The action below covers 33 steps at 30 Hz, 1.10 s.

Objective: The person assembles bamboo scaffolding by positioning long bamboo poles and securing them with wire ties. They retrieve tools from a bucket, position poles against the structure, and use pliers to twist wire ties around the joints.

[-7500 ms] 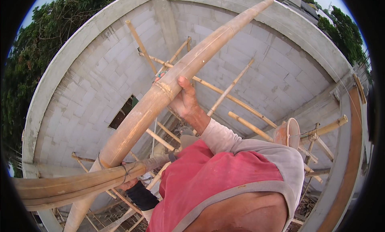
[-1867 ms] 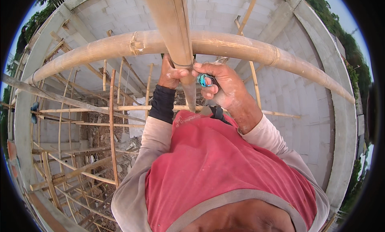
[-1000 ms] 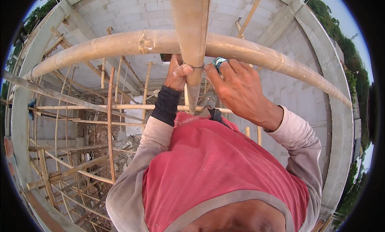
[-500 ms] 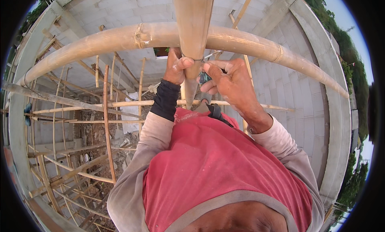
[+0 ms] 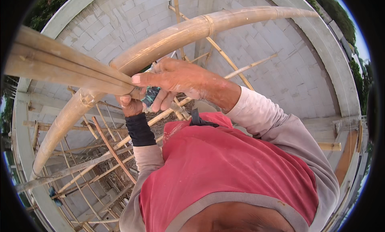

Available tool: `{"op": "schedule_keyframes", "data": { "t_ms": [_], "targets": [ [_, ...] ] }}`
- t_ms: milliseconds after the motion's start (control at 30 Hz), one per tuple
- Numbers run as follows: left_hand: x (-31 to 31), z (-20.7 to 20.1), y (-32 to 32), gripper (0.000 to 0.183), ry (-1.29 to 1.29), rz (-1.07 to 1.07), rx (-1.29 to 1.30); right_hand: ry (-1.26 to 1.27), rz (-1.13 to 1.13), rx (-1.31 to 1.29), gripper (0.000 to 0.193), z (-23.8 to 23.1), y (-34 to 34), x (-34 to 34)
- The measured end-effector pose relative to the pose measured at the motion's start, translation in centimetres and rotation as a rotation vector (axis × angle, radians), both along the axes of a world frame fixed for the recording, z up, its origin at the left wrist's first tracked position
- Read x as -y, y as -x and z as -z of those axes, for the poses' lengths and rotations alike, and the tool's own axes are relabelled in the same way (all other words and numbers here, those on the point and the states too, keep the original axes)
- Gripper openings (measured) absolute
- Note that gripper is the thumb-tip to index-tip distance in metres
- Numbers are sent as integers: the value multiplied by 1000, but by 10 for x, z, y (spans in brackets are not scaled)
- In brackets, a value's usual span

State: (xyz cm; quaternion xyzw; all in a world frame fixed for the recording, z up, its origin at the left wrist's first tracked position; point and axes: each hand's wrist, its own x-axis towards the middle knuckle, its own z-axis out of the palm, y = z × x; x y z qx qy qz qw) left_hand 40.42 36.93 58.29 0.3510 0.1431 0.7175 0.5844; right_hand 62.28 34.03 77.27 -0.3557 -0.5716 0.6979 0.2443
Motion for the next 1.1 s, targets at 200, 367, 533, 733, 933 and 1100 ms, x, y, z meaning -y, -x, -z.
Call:
{"op": "schedule_keyframes", "data": {
  "t_ms": [200, 367, 533, 733, 933, 1100],
  "targets": [
    [8, -28, 26, 86, -126, 196, -265, 156, 422, -407, 60, 85, -7, 31],
    [4, -54, 24, 103, -127, -36, -427, 416, 635, -436, 41, 167, -21, 59],
    [7, -71, 20, 99, -118, -25, -451, 556, 884, -324, 35, 234, -43, 100],
    [9, -59, 16, 89, -36, -106, -315, 698, 1275, -55, 35, 310, -134, 222],
    [-18, -54, 38, 81, -97, -11, -310, 788, 1756, 121, 30, 400, -226, 376],
    [-22, -62, 30, 74, -78, 1, -304, 763, 2003, 149, 28, 413, -283, 437]
  ]
}}
